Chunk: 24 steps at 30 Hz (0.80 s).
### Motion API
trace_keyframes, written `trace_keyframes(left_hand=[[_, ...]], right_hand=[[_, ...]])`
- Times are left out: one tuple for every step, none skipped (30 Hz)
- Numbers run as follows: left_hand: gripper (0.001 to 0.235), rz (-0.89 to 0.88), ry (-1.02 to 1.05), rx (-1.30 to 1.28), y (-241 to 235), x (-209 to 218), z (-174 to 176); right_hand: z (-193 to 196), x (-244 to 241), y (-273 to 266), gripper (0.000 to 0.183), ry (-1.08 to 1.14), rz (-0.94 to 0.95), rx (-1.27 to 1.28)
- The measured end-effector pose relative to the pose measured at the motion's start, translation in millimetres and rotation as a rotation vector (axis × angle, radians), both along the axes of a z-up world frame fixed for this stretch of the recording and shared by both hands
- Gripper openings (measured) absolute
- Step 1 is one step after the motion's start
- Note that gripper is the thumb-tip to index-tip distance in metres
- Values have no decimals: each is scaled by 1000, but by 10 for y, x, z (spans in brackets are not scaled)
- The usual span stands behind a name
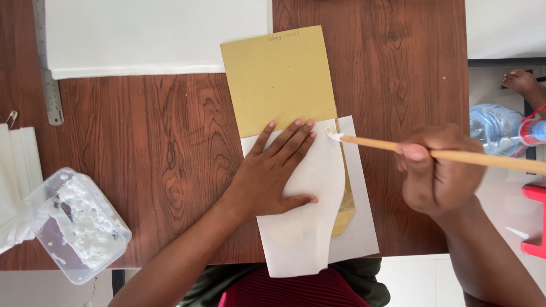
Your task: Assembling a paper bag by folding paper around a template and gluing the seams.
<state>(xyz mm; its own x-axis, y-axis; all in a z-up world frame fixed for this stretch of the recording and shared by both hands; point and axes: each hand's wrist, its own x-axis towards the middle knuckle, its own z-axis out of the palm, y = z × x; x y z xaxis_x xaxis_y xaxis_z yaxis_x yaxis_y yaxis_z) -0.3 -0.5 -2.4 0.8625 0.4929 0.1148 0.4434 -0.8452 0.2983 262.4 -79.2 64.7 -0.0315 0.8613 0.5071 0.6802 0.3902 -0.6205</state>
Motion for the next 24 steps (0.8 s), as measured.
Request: trace_keyframes(left_hand=[[104,4,-2,4,1,13,-4],[92,-11,-51,-44,4,18,-9],[81,-14,-94,-96,-26,-5,-10],[81,2,-90,-96,-32,-13,-6],[81,-7,-92,-102,-34,-2,-8],[80,-15,-94,-108,-38,20,-10],[80,-20,-94,-108,-40,27,-3],[81,-30,-94,-103,-45,40,6],[83,-42,-94,-99,-54,52,13],[83,-49,-94,-100,-42,55,20],[84,-40,-90,-102,-36,54,29],[85,-31,-86,-105,-29,48,40],[85,-33,-83,-103,-39,49,29],[90,-27,-56,-83,-46,46,20],[95,-17,-28,-58,-31,39,13],[95,-15,-25,-52,-11,37,31],[97,-13,-32,-67,-16,40,42],[98,-11,-39,-83,-27,46,48],[98,-10,-36,-88,-22,43,34],[101,-10,-19,-74,-21,44,20],[103,-13,-3,-57,-12,48,13],[103,-17,1,-59,-61,43,30],[103,-9,-11,-55,-49,45,48],[103,0,-23,-52,-33,47,67]], right_hand=[[-346,319,-249,20,-2,4,4],[-659,573,-515,11,274,-108,-22],[-939,769,-811,20,556,-207,-65],[-745,782,-683,20,560,-191,-71],[-546,794,-595,13,201,-92,86],[-346,818,-510,11,-162,11,234],[-586,953,-597,11,-163,7,235],[-824,1094,-689,25,-6,-63,119],[-1064,1229,-796,41,150,-134,1],[-762,981,-499,41,150,-141,1],[-439,661,-240,31,121,-121,62],[-94,261,23,26,90,-99,122],[-90,244,24,26,93,-102,124],[-82,223,28,26,41,-49,88],[-77,202,60,28,-9,7,56],[-119,231,-8,28,-6,8,63],[-161,267,-93,24,53,-21,74],[-208,305,-183,19,113,-51,85],[-256,332,-185,19,116,-51,80],[-303,363,-191,20,72,-49,131],[-346,391,-202,24,27,-50,184],[-277,281,-233,24,29,-54,182],[-214,169,-227,21,-9,-86,109],[-149,57,-216,21,-45,-119,37]])
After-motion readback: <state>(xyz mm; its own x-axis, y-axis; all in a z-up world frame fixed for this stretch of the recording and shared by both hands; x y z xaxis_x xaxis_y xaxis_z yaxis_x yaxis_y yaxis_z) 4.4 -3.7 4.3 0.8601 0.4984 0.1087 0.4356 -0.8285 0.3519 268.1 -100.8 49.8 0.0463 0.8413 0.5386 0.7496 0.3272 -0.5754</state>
